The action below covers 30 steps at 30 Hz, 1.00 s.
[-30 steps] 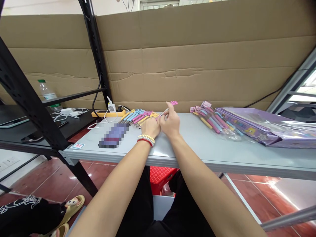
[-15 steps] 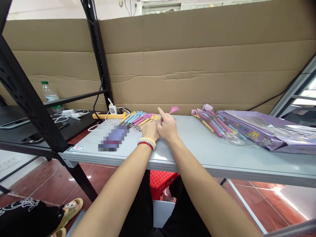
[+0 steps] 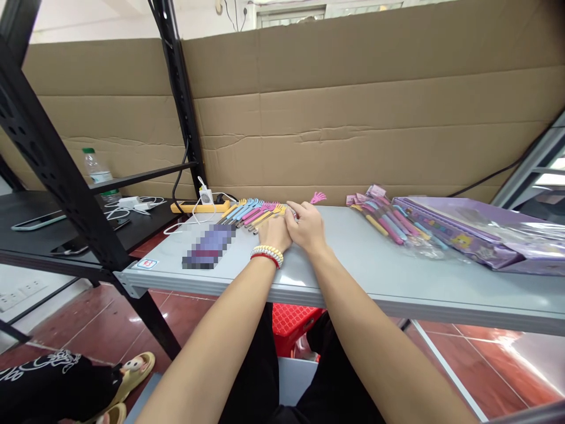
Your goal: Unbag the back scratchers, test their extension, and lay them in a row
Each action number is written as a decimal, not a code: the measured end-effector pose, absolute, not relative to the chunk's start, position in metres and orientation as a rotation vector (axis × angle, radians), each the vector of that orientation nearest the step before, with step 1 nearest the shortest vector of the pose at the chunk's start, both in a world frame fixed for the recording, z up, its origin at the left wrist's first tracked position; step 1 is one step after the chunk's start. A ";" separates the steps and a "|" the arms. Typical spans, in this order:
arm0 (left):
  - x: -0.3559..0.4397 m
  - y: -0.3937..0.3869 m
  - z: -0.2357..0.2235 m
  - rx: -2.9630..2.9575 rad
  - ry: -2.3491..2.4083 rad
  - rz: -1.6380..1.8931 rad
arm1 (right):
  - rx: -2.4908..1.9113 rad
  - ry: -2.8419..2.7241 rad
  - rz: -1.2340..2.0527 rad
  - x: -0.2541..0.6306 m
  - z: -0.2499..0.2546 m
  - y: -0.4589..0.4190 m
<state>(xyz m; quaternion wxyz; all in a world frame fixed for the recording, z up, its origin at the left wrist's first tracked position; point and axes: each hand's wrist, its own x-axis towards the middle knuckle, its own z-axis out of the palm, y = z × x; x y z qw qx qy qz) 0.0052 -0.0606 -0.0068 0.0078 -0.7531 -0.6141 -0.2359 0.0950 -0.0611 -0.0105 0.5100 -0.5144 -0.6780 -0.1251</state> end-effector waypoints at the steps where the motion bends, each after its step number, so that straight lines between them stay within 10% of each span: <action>1: 0.005 -0.061 -0.007 -2.357 -1.917 -0.746 | -1.240 -1.631 -0.299 0.095 -0.011 -0.061; 30: 0.005 -0.060 -0.010 -2.348 -1.823 -0.719 | -1.271 -1.629 -0.442 0.095 -0.010 -0.062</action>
